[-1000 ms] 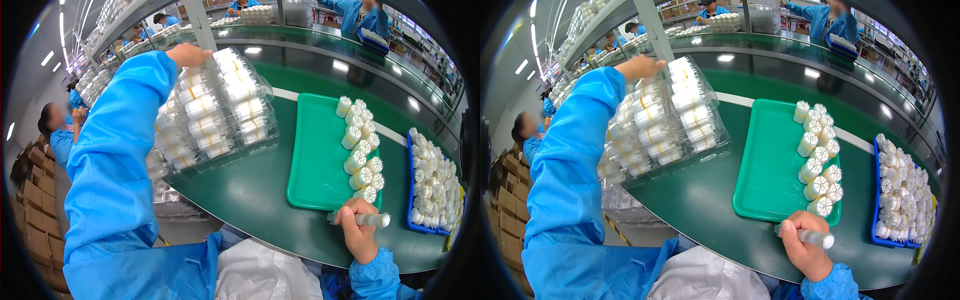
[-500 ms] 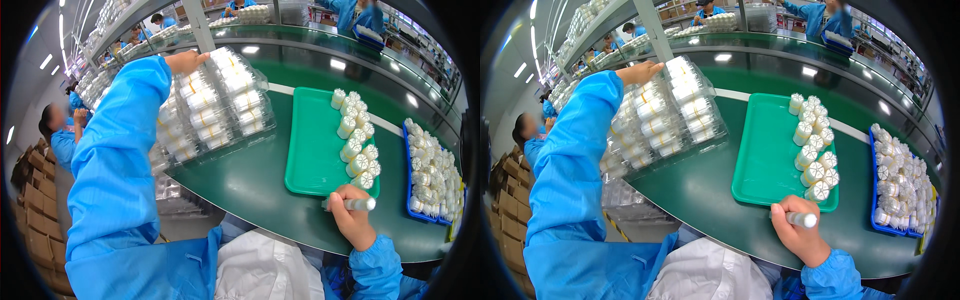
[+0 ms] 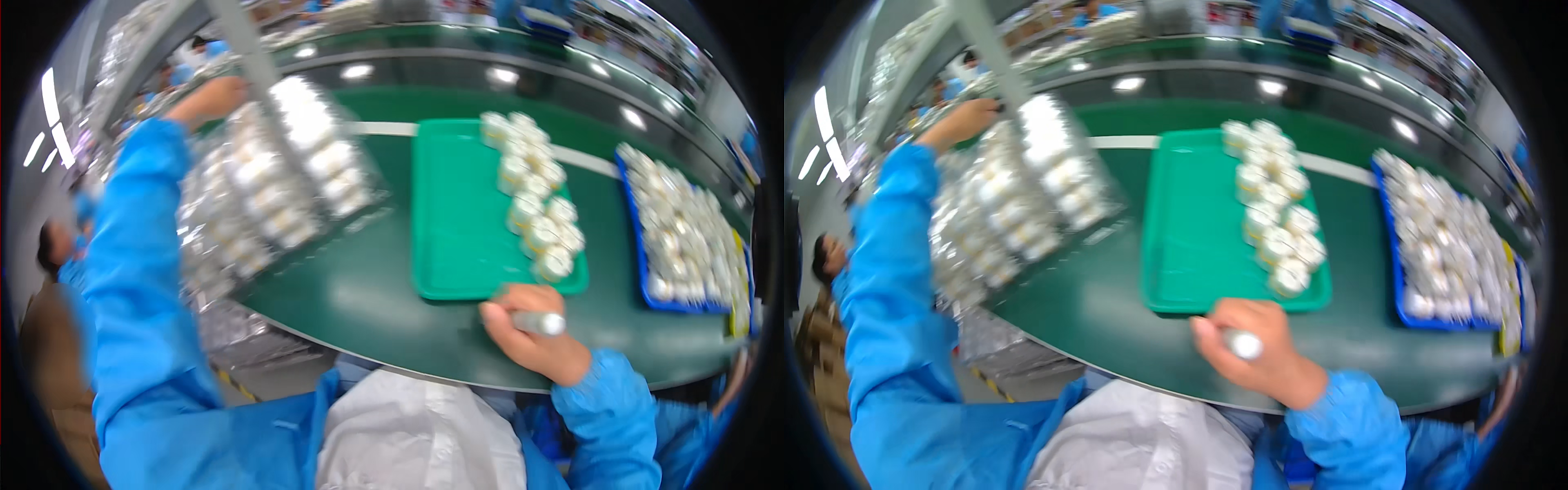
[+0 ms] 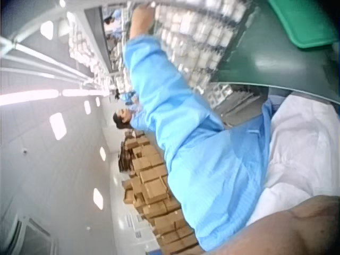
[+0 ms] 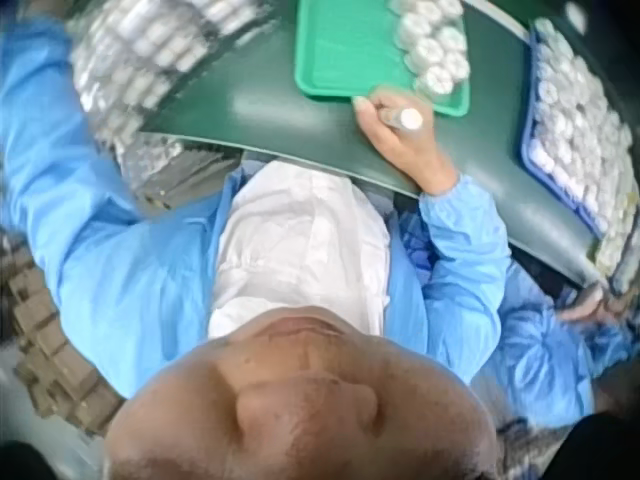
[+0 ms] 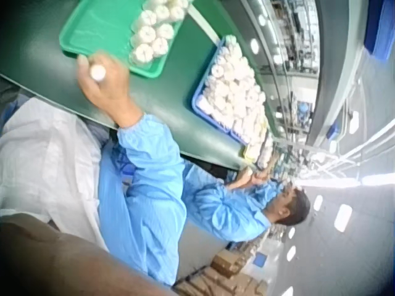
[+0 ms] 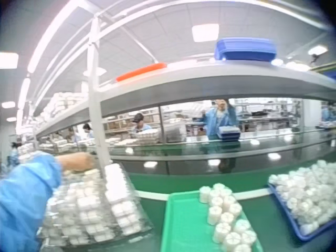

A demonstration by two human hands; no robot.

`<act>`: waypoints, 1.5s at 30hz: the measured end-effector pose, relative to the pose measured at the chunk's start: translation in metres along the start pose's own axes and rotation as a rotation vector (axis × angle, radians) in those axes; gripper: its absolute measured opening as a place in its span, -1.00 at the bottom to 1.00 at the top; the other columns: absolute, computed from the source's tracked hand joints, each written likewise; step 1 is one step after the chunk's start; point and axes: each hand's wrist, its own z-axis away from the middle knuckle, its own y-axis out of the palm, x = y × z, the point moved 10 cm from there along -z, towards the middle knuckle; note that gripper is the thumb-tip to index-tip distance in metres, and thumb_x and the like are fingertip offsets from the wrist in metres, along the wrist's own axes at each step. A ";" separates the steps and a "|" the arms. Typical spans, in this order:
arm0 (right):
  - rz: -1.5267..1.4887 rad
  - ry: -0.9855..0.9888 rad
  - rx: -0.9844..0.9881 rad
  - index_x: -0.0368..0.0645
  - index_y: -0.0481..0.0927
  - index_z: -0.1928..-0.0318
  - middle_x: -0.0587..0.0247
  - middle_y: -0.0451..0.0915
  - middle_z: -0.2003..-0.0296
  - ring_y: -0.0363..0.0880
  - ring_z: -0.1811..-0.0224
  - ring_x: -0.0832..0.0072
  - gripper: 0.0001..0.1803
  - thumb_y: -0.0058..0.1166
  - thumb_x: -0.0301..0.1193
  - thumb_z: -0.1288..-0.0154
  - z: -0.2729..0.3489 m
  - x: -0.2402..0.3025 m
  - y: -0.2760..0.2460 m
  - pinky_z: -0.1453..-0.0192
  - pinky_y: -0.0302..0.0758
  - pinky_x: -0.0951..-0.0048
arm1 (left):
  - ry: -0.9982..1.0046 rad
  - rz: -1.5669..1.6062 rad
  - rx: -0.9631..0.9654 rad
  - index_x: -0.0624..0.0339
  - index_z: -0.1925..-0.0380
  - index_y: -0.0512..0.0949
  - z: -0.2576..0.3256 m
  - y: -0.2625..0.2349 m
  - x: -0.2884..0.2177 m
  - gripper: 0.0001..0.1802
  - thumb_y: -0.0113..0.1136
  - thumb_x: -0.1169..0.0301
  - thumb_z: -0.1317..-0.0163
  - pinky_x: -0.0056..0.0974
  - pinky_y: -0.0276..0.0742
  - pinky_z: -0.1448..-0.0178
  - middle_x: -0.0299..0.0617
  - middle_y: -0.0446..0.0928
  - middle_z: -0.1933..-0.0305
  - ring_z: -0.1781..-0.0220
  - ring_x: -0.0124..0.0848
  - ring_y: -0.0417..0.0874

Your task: The person repeatedly picks up small cylindrical candles from a green tray, uses a handheld tool to press or adjust the wick area on the top surface, and places the finished candles into a clear plastic packaging tray. The process is repetitive and performed at a steady pace on a green workbench.

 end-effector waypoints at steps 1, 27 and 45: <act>0.004 0.011 0.013 -0.18 0.46 0.54 0.19 0.44 0.66 0.44 0.67 0.26 -0.76 0.21 -0.51 -0.25 0.002 -0.001 0.001 0.58 0.32 0.26 | -0.008 -0.018 -0.070 0.35 -0.20 0.48 0.005 -0.013 -0.015 -0.55 0.03 0.31 -0.40 -0.05 0.36 -0.39 0.10 0.51 -0.27 -0.31 -0.06 0.50; 0.034 -0.005 0.027 -0.17 0.46 0.47 0.08 0.50 0.60 0.54 0.54 0.06 -0.78 0.22 -0.35 -0.17 0.006 -0.021 0.012 0.46 0.41 0.10 | 0.636 1.089 -0.200 0.19 -0.01 0.40 0.116 0.077 -0.419 -0.54 0.35 0.50 -0.11 -0.25 0.50 -0.09 -0.15 0.53 0.09 0.02 -0.32 0.59; -0.561 0.339 -0.150 -0.17 0.45 0.47 0.32 0.58 0.54 0.47 0.53 0.68 -0.73 0.09 -0.46 -0.43 -0.004 -0.024 -0.010 0.46 0.39 0.58 | 0.684 1.062 -0.299 0.22 0.08 0.57 0.261 0.082 -0.356 -0.42 0.60 0.30 0.13 -0.15 0.49 0.03 -0.10 0.59 0.13 0.13 -0.13 0.59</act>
